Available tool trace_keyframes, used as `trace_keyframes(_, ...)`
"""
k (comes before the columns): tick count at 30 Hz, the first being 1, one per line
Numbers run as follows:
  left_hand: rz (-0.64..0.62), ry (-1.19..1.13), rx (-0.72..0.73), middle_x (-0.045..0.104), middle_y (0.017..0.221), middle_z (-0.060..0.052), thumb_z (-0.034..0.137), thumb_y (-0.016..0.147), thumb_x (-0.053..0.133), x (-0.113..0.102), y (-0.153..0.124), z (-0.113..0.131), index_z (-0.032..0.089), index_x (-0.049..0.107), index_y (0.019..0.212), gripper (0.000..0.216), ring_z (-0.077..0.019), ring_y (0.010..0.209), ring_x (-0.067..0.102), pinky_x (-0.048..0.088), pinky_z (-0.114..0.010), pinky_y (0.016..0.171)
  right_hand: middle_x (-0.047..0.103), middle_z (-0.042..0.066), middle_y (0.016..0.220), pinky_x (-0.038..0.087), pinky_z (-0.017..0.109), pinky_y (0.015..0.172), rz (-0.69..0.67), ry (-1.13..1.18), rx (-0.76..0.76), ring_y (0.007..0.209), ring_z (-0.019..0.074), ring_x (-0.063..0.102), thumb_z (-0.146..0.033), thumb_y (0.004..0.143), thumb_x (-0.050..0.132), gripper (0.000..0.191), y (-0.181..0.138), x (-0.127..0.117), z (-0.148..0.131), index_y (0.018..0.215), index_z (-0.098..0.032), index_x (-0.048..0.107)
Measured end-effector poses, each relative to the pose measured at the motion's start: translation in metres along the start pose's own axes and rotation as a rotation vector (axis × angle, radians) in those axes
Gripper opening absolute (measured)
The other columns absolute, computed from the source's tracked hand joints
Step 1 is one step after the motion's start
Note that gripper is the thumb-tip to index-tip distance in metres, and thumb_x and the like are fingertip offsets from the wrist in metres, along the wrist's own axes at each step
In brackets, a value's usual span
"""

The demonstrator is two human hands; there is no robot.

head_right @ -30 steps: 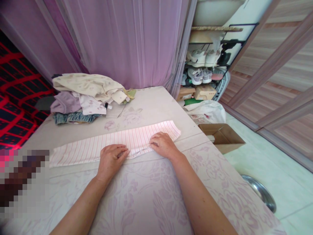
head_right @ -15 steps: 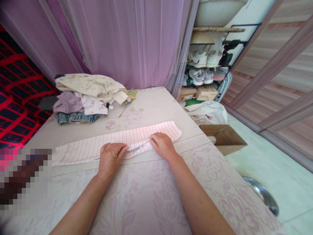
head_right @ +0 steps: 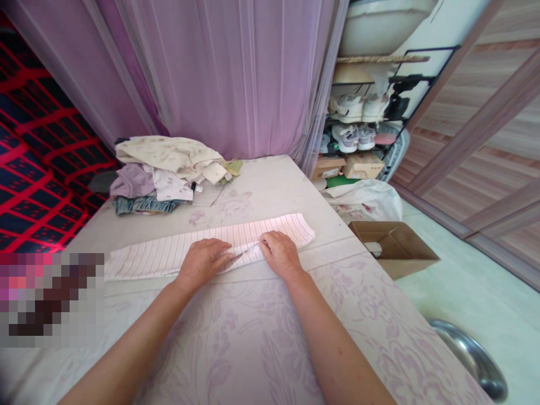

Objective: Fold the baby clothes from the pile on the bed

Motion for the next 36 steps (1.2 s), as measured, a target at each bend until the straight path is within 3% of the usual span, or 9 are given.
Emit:
trace_keyframes(3,-0.073,-0.001,-0.034,0.070,0.086,-0.001,0.035,0.091,0.049,0.003,0.010,-0.002,0.025,0.069,0.087,0.023,-0.0184,0.083,0.062,0.041,-0.028,0.072,0.065,0.004,0.081,0.040,0.029,0.074,-0.004,-0.010,0.002,0.081,0.0187,0.057,-0.024,0.089,0.049,0.014,0.000,0.002,0.000,0.083,-0.021,0.061)
trace_keyframes(10,-0.100,-0.016,-0.068,0.069,0.086,-0.003,0.029,0.091,0.048,0.007,0.020,-0.008,0.022,0.066,0.088,0.020,-0.0187,0.081,0.061,0.040,-0.027,0.067,0.067,0.005,0.095,0.037,0.033,0.078,-0.084,-0.086,0.008,0.091,0.0213,0.057,-0.027,0.084,0.057,0.022,0.002,-0.001,0.001,0.104,-0.022,0.064)
trace_keyframes(14,-0.080,-0.050,-0.067,0.068,0.085,-0.002,0.026,0.089,0.050,0.006,0.020,-0.009,0.022,0.066,0.087,0.016,-0.0184,0.081,0.060,0.040,-0.026,0.068,0.067,0.003,0.092,0.034,0.033,0.077,-0.137,-0.126,-0.004,0.090,0.0206,0.057,-0.025,0.083,0.059,0.012,0.003,0.001,0.001,0.092,-0.023,0.067)
trace_keyframes(19,-0.047,-0.034,-0.060,0.067,0.084,-0.002,0.024,0.086,0.052,0.001,0.019,-0.006,0.022,0.065,0.084,0.013,-0.0183,0.081,0.060,0.040,-0.027,0.069,0.065,0.003,0.083,0.033,0.031,0.073,-0.067,-0.128,0.005,0.083,0.0192,0.055,-0.022,0.083,0.058,0.007,0.003,-0.003,0.001,0.080,-0.021,0.064)
trace_keyframes(25,-0.025,-0.033,0.013,0.066,0.089,-0.003,0.037,0.084,0.059,0.006,0.015,0.005,0.024,0.066,0.097,0.020,-0.0203,0.087,0.059,0.042,-0.029,0.075,0.065,0.002,0.082,0.035,0.029,0.073,-0.097,-0.082,0.017,0.082,0.0177,0.056,-0.021,0.083,0.058,0.006,0.002,0.002,0.005,0.080,-0.021,0.063)
trace_keyframes(31,-0.009,0.040,0.016,0.063,0.087,-0.005,0.028,0.089,0.052,0.009,0.021,0.010,0.021,0.064,0.087,0.014,-0.0195,0.087,0.058,0.041,-0.029,0.076,0.067,0.004,0.091,0.035,0.031,0.077,-0.135,-0.096,0.002,0.088,0.0196,0.057,-0.030,0.080,0.063,0.019,0.002,0.004,0.000,0.097,-0.022,0.065)
trace_keyframes(36,0.010,0.033,0.053,0.062,0.088,-0.004,0.031,0.090,0.051,0.009,0.014,0.015,0.021,0.062,0.089,0.015,-0.0191,0.086,0.058,0.041,-0.029,0.074,0.066,0.004,0.087,0.033,0.032,0.077,-0.165,-0.160,-0.022,0.087,0.0202,0.056,-0.031,0.080,0.064,0.015,0.001,0.007,-0.005,0.092,-0.022,0.064)
Point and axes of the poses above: each hand's wrist, its own y-axis towards the middle knuckle, its own x-axis out of the palm, z = x × y, the point moved 9 cm from there along y, towards the middle knuckle
